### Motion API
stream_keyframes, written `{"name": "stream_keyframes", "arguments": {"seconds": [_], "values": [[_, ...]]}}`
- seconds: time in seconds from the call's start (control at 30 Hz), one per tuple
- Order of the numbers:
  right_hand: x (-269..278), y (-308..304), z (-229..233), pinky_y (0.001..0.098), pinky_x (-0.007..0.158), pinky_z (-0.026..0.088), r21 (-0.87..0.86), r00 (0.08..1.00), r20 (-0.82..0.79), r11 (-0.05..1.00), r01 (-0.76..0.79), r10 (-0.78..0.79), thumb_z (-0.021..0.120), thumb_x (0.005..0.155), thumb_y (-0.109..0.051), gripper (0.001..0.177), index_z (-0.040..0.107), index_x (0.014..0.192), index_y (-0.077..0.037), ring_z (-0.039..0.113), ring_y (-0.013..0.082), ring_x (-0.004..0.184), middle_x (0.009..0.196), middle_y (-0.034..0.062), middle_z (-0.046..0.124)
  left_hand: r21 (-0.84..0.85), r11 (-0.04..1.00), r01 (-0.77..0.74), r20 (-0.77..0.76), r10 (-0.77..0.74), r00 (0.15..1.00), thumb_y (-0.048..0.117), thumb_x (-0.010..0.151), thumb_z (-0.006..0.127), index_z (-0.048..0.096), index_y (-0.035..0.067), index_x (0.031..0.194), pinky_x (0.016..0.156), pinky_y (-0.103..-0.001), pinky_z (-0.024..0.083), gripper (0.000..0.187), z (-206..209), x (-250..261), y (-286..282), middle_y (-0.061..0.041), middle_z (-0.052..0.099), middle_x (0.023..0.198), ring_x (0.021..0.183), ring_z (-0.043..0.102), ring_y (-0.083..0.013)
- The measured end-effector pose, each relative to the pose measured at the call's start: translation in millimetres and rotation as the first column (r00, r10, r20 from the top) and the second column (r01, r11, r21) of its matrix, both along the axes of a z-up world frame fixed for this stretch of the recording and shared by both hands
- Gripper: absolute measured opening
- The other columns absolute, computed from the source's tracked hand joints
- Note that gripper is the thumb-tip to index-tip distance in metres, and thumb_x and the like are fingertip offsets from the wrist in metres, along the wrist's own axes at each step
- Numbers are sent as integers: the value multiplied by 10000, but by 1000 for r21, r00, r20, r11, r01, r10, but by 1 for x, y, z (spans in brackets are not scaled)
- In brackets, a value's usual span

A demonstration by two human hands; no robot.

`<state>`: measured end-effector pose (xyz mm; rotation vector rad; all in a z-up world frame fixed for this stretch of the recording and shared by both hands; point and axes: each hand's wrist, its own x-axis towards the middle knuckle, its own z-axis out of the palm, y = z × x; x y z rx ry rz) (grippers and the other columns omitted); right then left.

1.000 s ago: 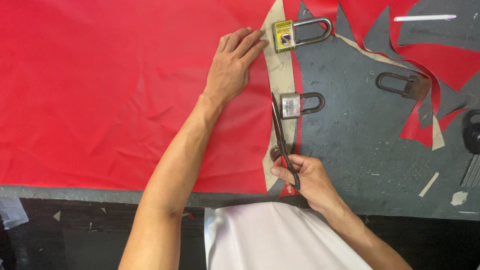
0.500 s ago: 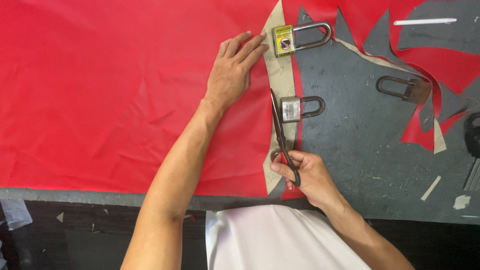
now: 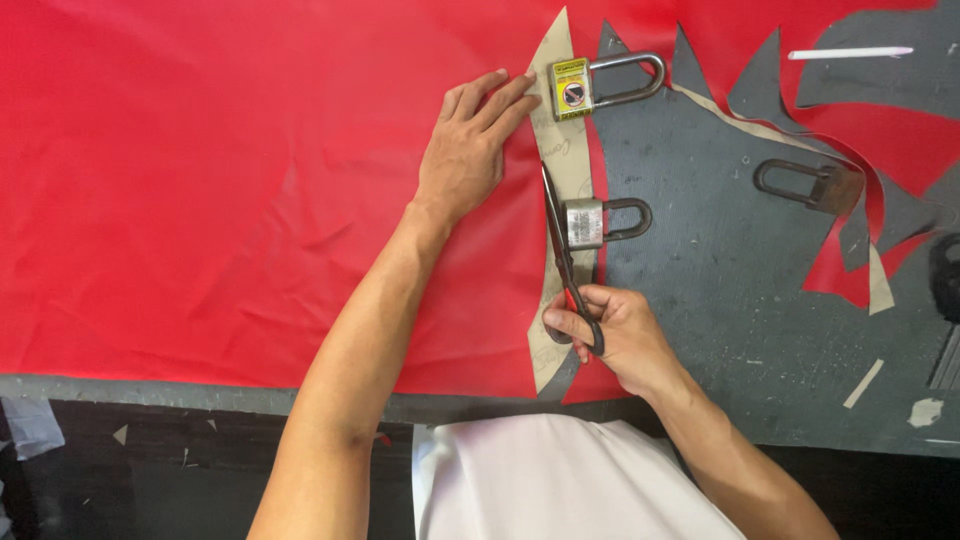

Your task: The person cuts a large red sheet of paper using scissors, following a paper template secured with a padlock. They trace the template outline with a white marker, then cut along the marked lines to produce a shaped piece of red paper.

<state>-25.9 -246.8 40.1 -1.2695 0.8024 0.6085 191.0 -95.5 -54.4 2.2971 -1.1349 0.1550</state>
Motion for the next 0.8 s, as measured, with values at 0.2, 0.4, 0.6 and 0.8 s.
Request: {"name": "stream_keyframes", "arguments": {"seconds": [0.2,0.4,0.6,0.8], "values": [[6,-6,-5,221,473,435,12,1000,12,1000,-3,3,811,845,-192,248,752,981,7,549,57,535,727,28,686,-24,1000,2,7,-2,1000,-15,944,622,646,80,1336,1122,-423,426,404,-1,0,-1,-8,571,1487,1365,513,-269],[19,-8,-8,226,453,421,54,1000,13,998,16,-17,811,826,-178,257,747,996,4,534,59,512,737,16,697,-11,1000,-6,-16,6,1000,-29,931,618,650,78,1324,1130,-425,425,408,4,0,-1,-11,582,1478,1356,518,-266],[23,-16,-7,224,466,431,27,1000,7,999,-18,18,819,827,-179,257,753,998,1,538,47,526,717,7,679,-21,1000,-6,-48,5,999,-41,894,602,659,79,1312,1125,-431,421,439,5,0,-1,-13,588,1466,1355,514,-274],[38,-23,-19,225,479,428,21,995,73,998,-67,65,820,841,-217,259,749,960,1,543,56,524,685,-15,641,-30,999,-12,-75,10,997,-77,874,578,570,92,1444,1151,-434,413,595,8,1,1,-14,585,1467,1374,508,-262]]}}
